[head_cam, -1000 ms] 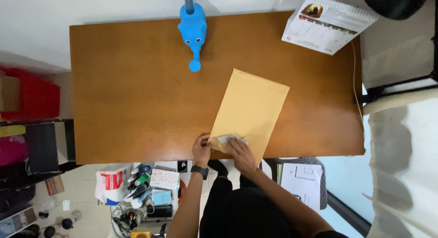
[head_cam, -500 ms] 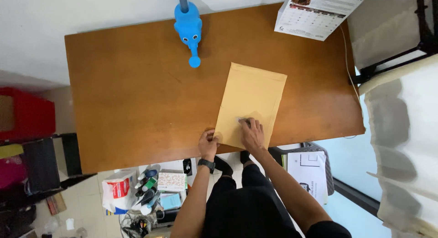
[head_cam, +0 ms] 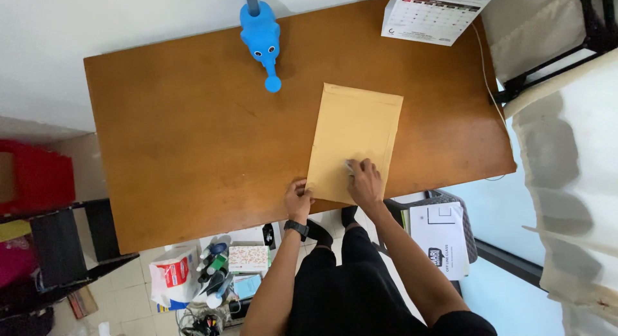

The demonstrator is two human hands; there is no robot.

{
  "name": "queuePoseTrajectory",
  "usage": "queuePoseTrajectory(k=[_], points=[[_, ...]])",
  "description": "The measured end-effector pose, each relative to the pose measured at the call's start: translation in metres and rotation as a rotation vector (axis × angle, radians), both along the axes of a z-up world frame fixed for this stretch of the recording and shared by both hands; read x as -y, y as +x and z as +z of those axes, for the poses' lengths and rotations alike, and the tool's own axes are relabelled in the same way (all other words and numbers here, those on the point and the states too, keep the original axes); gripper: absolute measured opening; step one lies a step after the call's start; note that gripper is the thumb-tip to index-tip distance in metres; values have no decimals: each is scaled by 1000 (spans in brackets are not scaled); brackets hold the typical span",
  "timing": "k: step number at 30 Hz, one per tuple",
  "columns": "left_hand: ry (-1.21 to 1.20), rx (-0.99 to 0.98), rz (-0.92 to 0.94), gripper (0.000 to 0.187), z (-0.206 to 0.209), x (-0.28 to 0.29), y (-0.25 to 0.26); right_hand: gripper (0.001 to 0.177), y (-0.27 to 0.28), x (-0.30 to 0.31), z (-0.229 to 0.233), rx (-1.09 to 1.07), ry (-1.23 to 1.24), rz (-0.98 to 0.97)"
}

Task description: The person wipes a blue plastic watering can, a metal ruler, a spiral-bound calendar, and a brown envelope with a cloth on a wooden desk. The person places the ruler into the watering can and sets the calendar and envelope on the desk after cleaning.

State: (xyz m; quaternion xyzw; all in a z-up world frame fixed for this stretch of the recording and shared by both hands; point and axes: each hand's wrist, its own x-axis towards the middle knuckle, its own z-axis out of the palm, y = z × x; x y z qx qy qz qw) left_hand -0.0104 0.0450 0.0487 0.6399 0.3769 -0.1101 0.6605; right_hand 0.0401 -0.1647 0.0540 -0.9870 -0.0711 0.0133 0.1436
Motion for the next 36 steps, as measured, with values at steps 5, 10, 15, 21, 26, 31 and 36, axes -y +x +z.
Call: queuePoseTrajectory(k=[5, 10, 15, 21, 26, 31, 36], points=[[-7, -13, -7, 32, -10, -1, 0, 30, -23, -13, -5, -1, 28, 20], [-17, -25, -32, 31, -11, -4, -1, 32, -49, -24, 10, 35, 67, 126], [74, 42, -33, 31, -49, -4, -2, 51, -72, -56, 0, 102, 360, 311], [-49, 23, 29, 31, -28, 1, -4, 31, -78, -18, 7, 346, 444, 167], [-73, 45, 77, 33, -50, -2, -6, 48, -50, 30, 1, 319, 160, 22], [-62, 17, 110, 35, -27, 3, -2, 37, -28, -2, -3, 410, 260, 224], [-28, -20, 157, 35, -10, 7, 2, 41, -40, -24, -1, 164, 305, 453]])
